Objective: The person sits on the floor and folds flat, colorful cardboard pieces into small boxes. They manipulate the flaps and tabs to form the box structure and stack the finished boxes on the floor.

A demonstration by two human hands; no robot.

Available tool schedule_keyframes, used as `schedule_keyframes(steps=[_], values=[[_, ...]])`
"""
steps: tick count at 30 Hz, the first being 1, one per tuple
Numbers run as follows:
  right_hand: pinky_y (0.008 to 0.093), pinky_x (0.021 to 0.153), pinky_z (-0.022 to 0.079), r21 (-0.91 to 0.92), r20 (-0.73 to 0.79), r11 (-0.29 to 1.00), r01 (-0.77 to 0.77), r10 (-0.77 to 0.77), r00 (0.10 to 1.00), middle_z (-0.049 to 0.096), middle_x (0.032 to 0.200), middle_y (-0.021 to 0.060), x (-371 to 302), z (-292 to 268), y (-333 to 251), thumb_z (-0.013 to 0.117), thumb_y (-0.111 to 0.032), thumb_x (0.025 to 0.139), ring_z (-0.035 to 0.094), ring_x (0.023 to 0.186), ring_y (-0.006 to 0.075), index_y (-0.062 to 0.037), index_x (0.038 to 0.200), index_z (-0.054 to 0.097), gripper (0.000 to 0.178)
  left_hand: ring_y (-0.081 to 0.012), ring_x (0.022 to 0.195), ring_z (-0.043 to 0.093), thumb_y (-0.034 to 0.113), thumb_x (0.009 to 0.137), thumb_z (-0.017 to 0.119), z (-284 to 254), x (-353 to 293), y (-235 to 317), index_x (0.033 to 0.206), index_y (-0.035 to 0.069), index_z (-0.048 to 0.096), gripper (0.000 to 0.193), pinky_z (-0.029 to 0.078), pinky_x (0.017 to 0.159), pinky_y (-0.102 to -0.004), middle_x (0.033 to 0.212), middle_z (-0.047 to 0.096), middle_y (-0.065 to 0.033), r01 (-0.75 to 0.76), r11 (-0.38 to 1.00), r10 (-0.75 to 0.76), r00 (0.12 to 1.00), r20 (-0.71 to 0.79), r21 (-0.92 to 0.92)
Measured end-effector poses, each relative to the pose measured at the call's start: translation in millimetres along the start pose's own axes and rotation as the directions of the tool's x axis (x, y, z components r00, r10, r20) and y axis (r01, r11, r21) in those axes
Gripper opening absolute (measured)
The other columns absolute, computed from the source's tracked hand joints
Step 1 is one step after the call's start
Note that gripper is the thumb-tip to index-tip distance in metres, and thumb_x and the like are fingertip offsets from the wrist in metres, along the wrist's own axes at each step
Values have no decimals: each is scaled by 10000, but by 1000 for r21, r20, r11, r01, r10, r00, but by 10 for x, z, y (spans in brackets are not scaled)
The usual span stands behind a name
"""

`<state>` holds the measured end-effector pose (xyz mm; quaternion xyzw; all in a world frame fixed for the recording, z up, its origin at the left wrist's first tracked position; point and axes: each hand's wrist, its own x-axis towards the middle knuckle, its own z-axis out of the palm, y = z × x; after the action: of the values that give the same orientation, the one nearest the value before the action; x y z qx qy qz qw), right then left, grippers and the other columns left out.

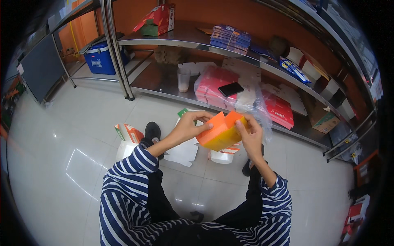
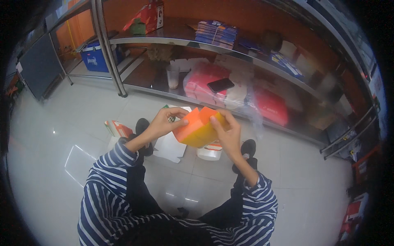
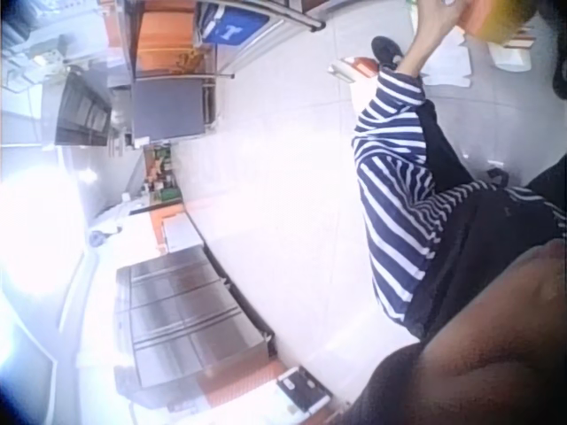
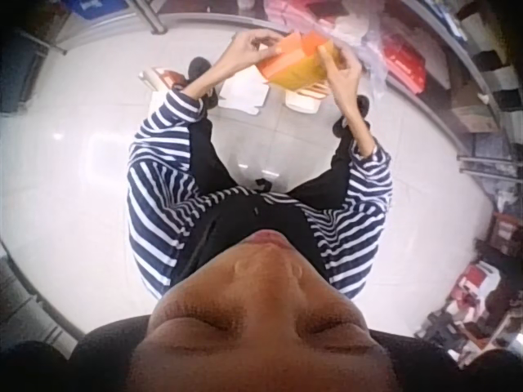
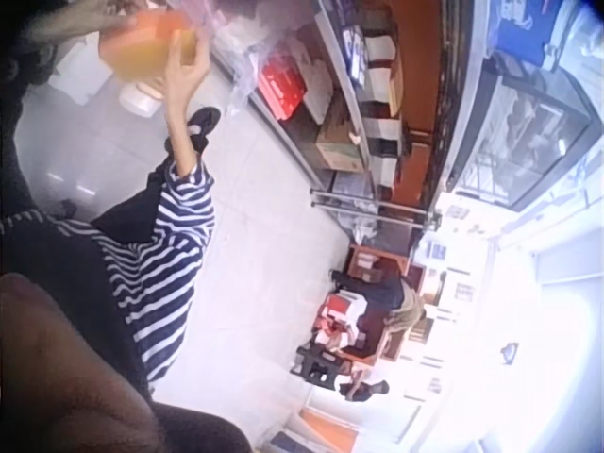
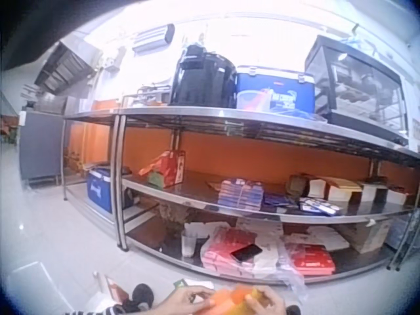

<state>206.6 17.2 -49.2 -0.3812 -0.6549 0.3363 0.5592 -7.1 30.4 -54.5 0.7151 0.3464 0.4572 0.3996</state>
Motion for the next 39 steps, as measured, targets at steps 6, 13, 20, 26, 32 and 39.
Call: schedule_keyframes(steps=[6, 13, 20, 26, 32, 39], values=[[201, 669, 421, 220, -73, 963, -153, 173, 982, 594, 854, 12, -4, 103, 105, 585, -185, 877, 533, 754, 53, 0, 971, 571, 208, -98, 740, 591, 226, 874, 569, 13, 30, 80, 1001, -32, 635, 295, 475, 684, -226, 858, 649, -67, 232, 934, -240, 971, 4, -272], [202, 651, 421, 280, -56, 934, -221, 246, 968, 599, 853, 11, -1, 107, 79, 578, -173, 878, 534, 740, 52, -5, 972, 576, 192, -106, 714, 604, 258, 890, 547, -49, 21, 206, 987, -19, 649, 310, 497, 610, -249, 818, 645, -68, 377, 874, -358, 926, 119, -307], [208, 629, 422, 261, -28, 926, -274, 291, 956, 605, 839, 13, -1, 82, 87, 580, -154, 873, 534, 727, 48, 3, 977, 580, 189, -107, 689, 603, 220, 858, 591, -31, -8, 253, 987, -39, 646, 294, 492, 603, -217, 819, 654, -82, 349, 875, -326, 937, 126, -336], [220, 681, 448, 143, -32, 970, -195, 201, 979, 625, 895, 46, -28, 115, 106, 606, -109, 836, 562, 776, 86, 29, 999, 607, 213, -98, 632, 588, 158, 751, 691, 50, -18, 121, 943, -10, 671, 256, 466, 583, -212, 774, 664, -86, 65, 996, -68, 997, -49, -57], [266, 686, 465, -108, 76, 993, 53, -45, 996, 638, 845, 89, -63, 104, -67, 607, -57, 757, 584, 755, 159, 37, 922, 637, 193, -138, 608, 589, 122, 700, 700, 145, -107, 214, 837, 14, 672, 176, 459, 572, -236, 710, 639, -79, -220, 959, 239, 967, -89, 180], [312, 612, 429, -305, 208, 899, 314, -259, 943, 598, 709, 112, -27, 40, -271, 598, -37, 698, 539, 639, 224, 18, 853, 644, 171, -149, 577, 580, 69, 661, 712, 156, -89, 181, 809, 48, 646, 164, 448, 491, -238, 759, 625, -41, -644, 608, 711, 701, 42, 464]])
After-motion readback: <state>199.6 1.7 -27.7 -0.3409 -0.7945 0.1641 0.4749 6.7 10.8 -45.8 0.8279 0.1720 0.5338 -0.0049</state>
